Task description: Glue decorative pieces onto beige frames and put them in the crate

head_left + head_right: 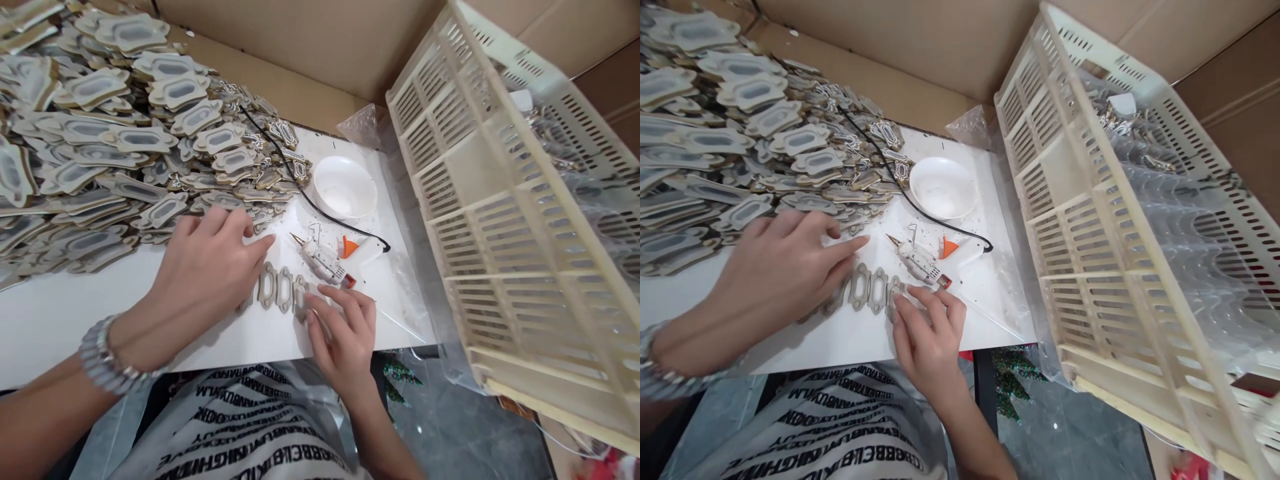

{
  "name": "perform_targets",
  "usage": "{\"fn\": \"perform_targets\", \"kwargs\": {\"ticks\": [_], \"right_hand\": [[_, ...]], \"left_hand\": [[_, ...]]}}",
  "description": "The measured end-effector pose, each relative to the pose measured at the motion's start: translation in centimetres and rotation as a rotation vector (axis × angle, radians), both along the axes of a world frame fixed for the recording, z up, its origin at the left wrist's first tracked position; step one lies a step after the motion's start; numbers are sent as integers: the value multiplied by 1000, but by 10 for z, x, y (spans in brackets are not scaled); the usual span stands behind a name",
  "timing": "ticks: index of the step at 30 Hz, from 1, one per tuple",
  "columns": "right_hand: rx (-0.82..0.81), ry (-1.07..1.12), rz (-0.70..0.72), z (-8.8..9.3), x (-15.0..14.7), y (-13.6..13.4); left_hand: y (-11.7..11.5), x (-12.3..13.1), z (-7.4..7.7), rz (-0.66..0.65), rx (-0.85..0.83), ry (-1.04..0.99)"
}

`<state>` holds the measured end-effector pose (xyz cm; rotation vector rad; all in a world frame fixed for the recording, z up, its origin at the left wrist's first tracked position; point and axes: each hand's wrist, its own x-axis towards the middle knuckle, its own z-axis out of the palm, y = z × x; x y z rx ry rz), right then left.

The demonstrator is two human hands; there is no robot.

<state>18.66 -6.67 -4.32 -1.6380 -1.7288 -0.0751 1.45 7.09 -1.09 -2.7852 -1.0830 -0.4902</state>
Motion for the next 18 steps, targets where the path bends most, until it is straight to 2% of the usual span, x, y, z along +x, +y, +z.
{"fn": "perform_targets", "kwargs": {"ticks": [5,13,18], "right_hand": [[6,41,-22,-3,2,0],[22,79,-3,-3,1,2],[11,90,-8,-4,1,1]], "left_hand": [[5,11,-6,-11,-7,115],[6,-3,-9,-49,48,49],[4,6,-5,-59,6,72]]}}
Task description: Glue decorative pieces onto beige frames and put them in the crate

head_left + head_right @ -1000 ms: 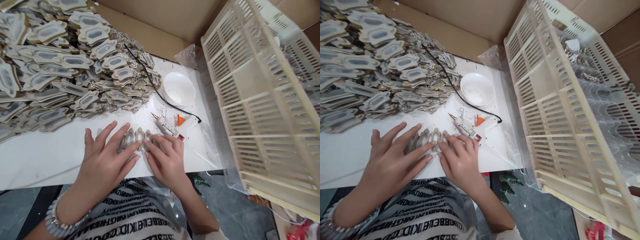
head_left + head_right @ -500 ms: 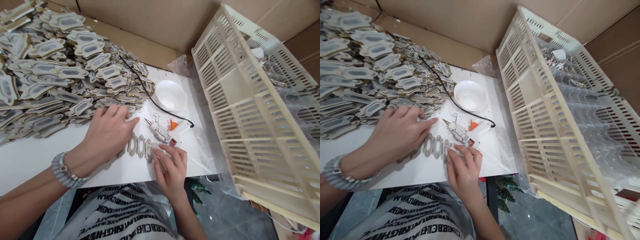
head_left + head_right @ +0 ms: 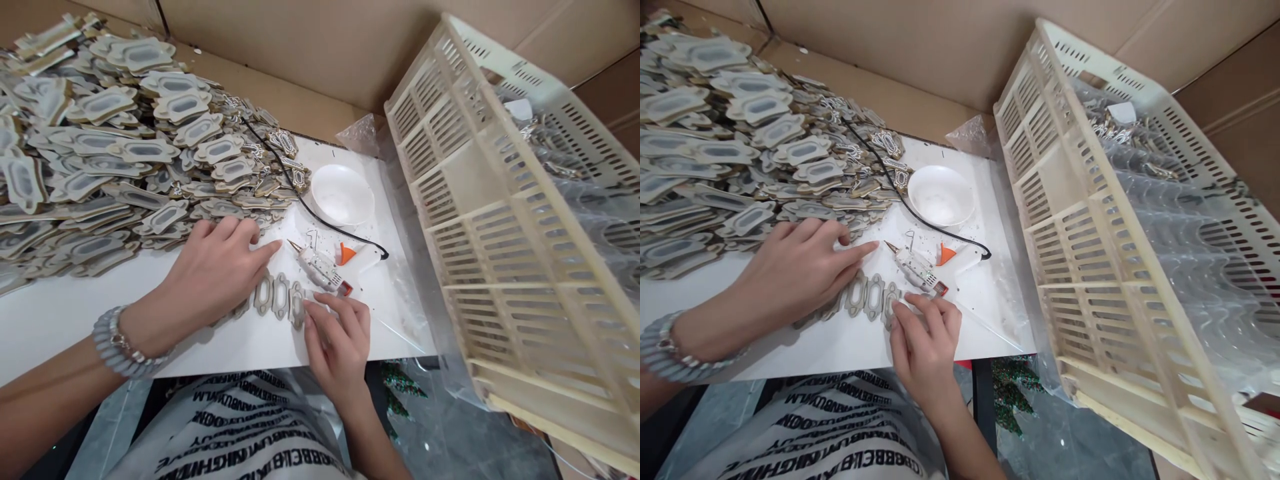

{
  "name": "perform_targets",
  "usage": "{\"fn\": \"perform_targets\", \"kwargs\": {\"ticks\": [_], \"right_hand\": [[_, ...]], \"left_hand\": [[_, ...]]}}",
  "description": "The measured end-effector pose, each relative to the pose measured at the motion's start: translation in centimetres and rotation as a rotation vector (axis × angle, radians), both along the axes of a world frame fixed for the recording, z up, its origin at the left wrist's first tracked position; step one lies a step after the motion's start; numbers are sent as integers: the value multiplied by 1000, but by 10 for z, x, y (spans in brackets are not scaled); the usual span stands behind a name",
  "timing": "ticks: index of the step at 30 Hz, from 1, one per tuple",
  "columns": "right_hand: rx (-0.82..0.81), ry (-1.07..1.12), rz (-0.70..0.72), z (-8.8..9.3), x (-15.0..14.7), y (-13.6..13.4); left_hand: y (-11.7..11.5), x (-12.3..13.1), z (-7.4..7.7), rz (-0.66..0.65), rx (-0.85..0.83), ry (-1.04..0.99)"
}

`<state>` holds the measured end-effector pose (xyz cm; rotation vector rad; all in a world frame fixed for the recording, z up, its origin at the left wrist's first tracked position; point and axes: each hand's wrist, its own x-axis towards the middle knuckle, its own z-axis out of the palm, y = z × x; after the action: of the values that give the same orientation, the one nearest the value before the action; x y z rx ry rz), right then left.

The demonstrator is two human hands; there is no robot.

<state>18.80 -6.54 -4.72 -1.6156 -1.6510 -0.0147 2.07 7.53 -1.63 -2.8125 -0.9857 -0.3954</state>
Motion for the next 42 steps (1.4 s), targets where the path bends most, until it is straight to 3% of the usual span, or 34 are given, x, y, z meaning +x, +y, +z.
{"fn": "perform_targets", "kwargs": {"ticks": [27,42], "right_hand": [[-43,15,19,-3,1,-2],[-42,28,19,-3,1,-2]], "left_hand": [[14,0,-4,-9,-44,88],[9,-49,2,-217,105,119]]}}
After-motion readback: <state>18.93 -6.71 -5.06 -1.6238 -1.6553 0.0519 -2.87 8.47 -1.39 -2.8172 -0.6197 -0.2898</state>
